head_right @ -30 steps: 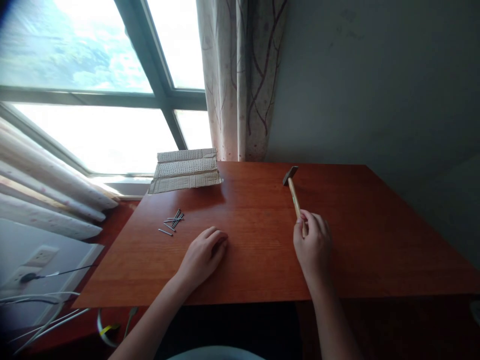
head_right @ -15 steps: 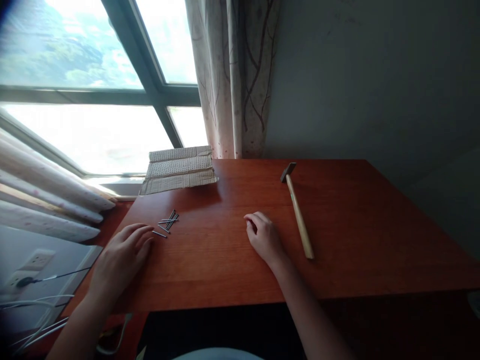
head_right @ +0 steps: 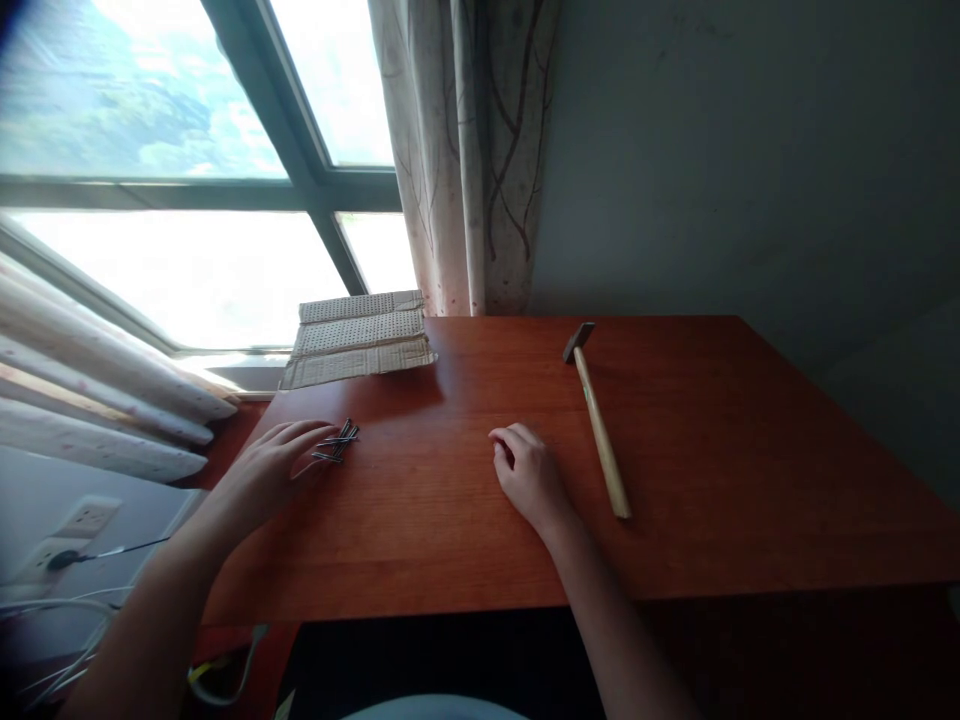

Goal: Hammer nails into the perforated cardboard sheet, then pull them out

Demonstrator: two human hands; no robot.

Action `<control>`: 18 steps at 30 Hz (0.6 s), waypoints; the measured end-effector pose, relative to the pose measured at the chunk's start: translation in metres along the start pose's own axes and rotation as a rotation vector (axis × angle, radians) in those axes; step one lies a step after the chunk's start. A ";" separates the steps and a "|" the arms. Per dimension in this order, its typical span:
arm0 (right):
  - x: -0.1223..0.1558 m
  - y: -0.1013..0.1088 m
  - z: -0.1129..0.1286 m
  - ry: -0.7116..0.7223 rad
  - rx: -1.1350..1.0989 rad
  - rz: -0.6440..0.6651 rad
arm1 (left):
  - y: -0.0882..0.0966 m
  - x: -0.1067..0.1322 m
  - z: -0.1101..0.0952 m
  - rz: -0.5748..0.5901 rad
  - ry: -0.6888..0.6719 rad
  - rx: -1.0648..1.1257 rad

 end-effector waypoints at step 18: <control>0.000 0.000 -0.001 0.026 -0.010 -0.015 | -0.009 0.017 -0.018 -0.028 0.126 -0.007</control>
Point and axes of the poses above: each hand's wrist, its own x-axis away from the middle knuckle, its own y-axis out of the back of the hand, z = x × y, the point moved 2 cm from there along -x, towards the middle knuckle, and after that the axes turned 1 degree about y, right-handed, at the moved point
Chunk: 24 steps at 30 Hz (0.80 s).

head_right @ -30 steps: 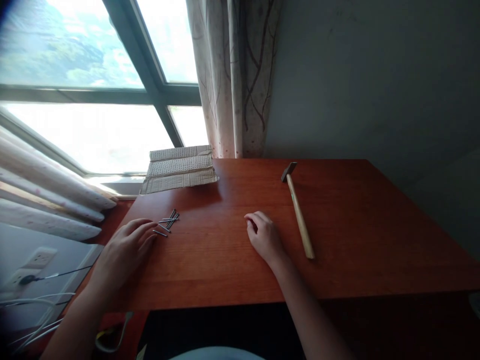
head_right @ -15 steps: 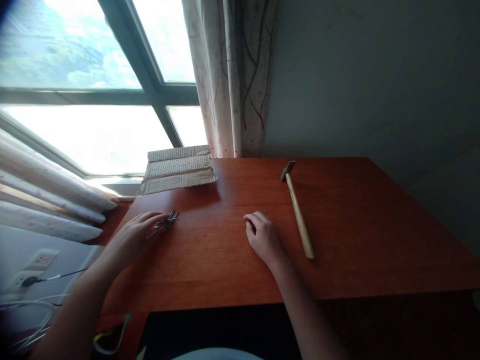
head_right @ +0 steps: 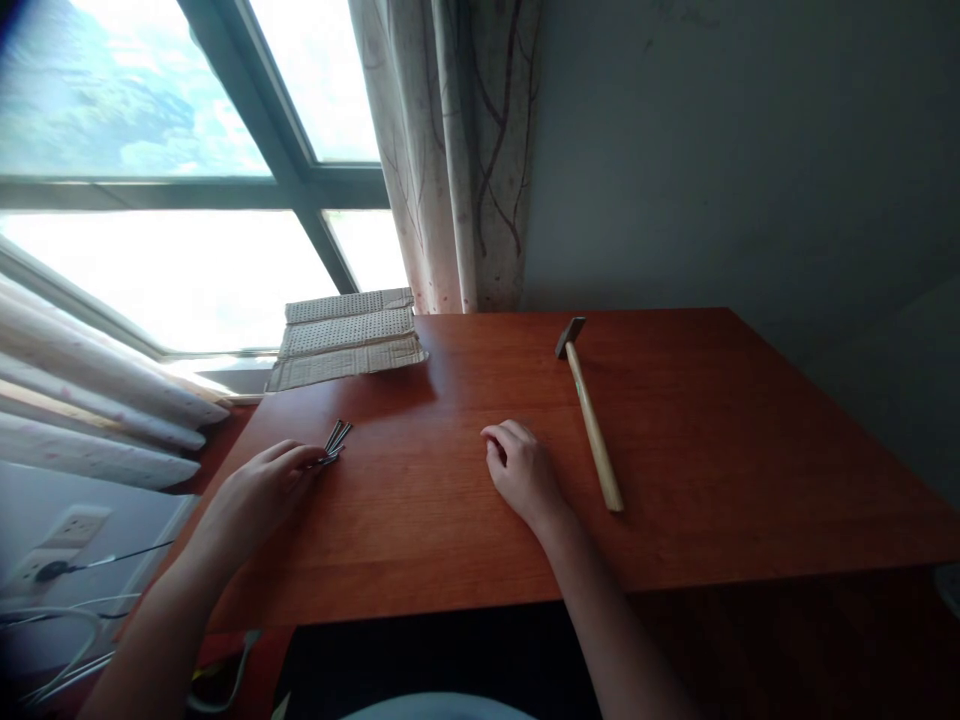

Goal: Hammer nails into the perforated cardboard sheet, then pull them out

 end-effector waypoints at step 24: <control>0.001 0.000 -0.001 -0.001 -0.001 0.003 | -0.004 -0.018 -0.065 -0.118 0.293 -0.231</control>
Point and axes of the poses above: each hand's wrist, its own x-axis away from the middle knuckle, its own y-axis out of the back of the hand, z = x × y, the point moved 2 cm from there along -x, towards the middle knuckle, and after that the axes turned 1 degree about y, right-handed, at the moved point
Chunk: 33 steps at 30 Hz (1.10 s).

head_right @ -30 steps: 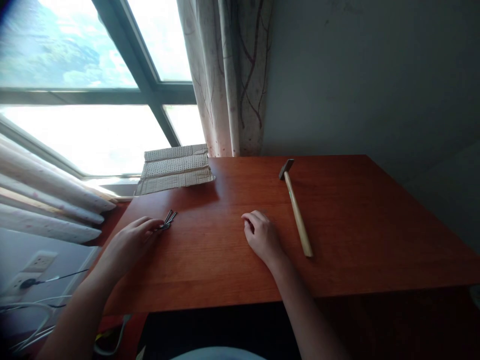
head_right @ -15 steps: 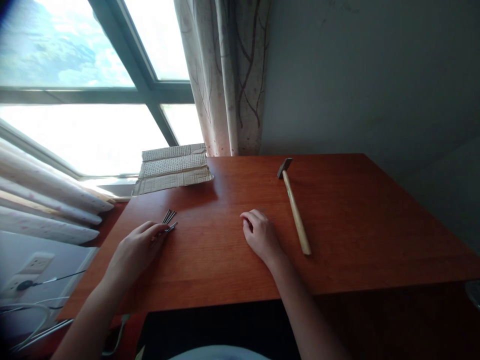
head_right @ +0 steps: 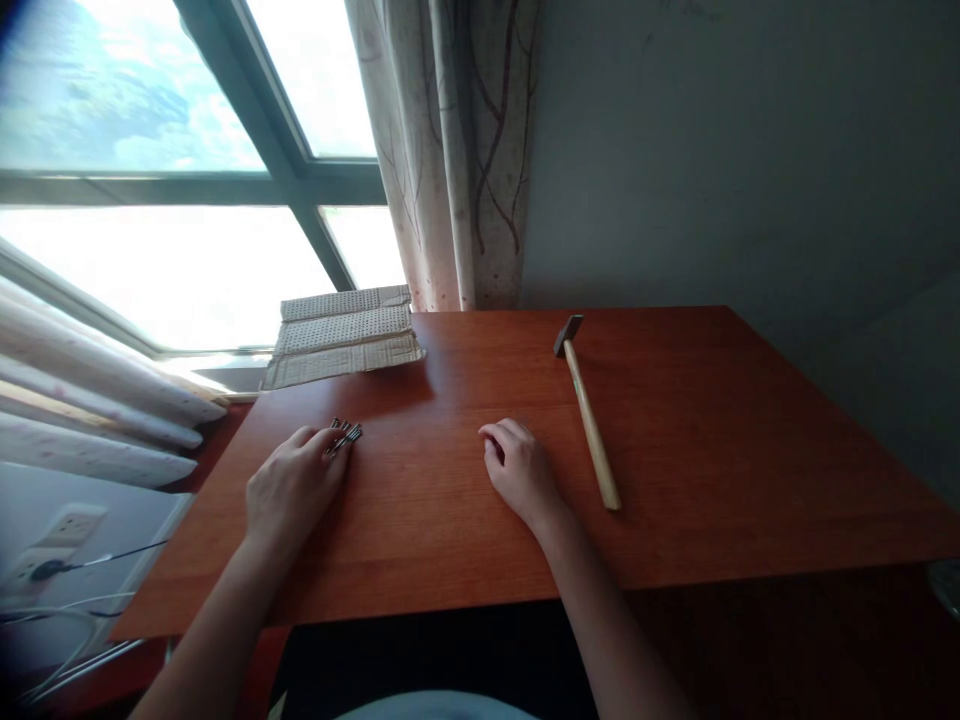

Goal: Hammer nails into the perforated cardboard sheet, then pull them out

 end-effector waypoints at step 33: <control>-0.001 0.002 0.000 0.009 0.003 0.012 | -0.012 -0.019 0.029 0.006 -0.180 0.233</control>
Point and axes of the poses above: each hand's wrist, its own x-axis away from the middle knuckle, its own y-axis out of the back of the hand, z = x × y, the point moved 2 cm from there along -x, towards the middle knuckle, and after that the axes turned 1 degree about y, right-handed, at the moved point
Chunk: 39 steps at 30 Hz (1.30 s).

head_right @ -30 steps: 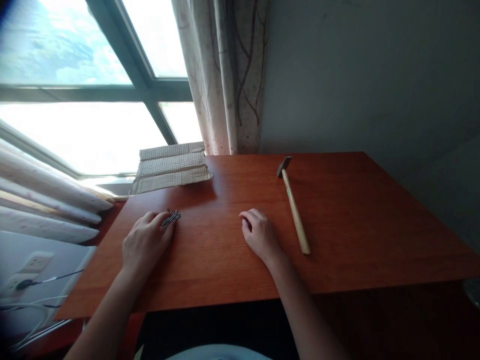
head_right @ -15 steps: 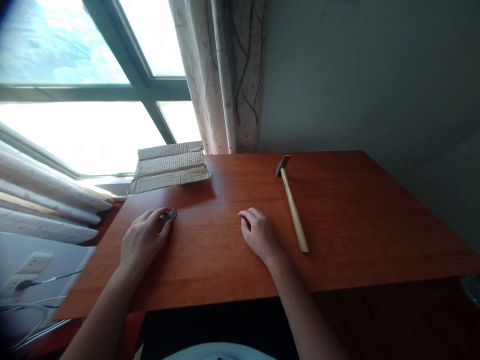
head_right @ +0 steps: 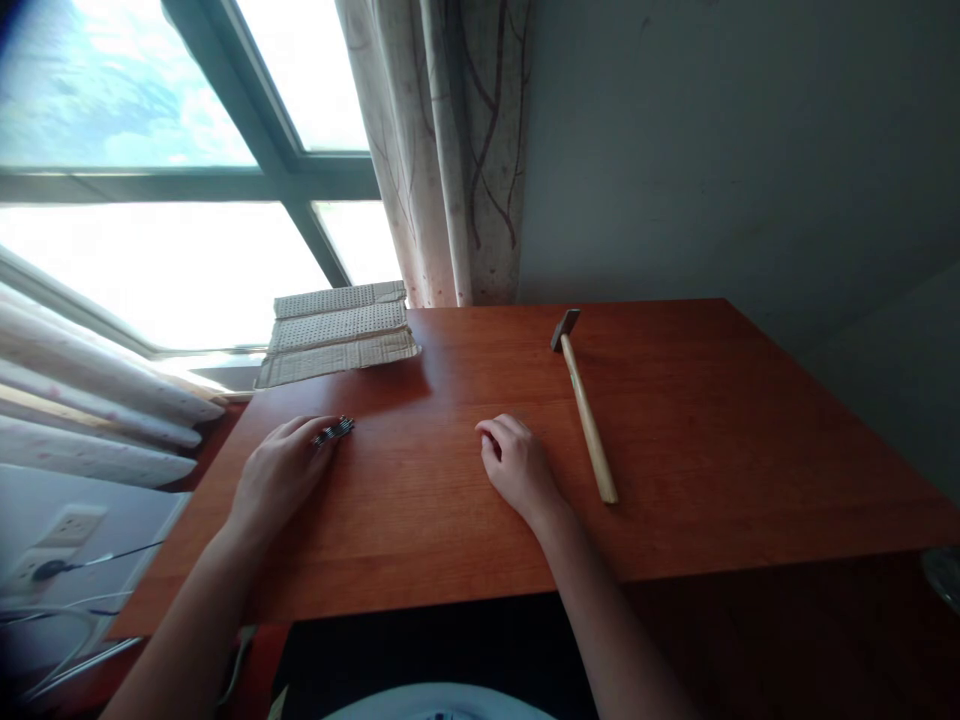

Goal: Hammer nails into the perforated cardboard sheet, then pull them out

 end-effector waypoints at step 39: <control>0.000 0.002 0.003 -0.012 -0.004 0.015 | -0.026 -0.044 -0.019 -0.074 0.220 -0.189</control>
Point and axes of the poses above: each hand's wrist, its own x-axis away from the middle knuckle, its own y-axis out of the back of the hand, z = x × y, the point moved 2 cm from there along -x, towards the middle knuckle, and after that the axes turned 1 degree about y, right-handed, at the moved point
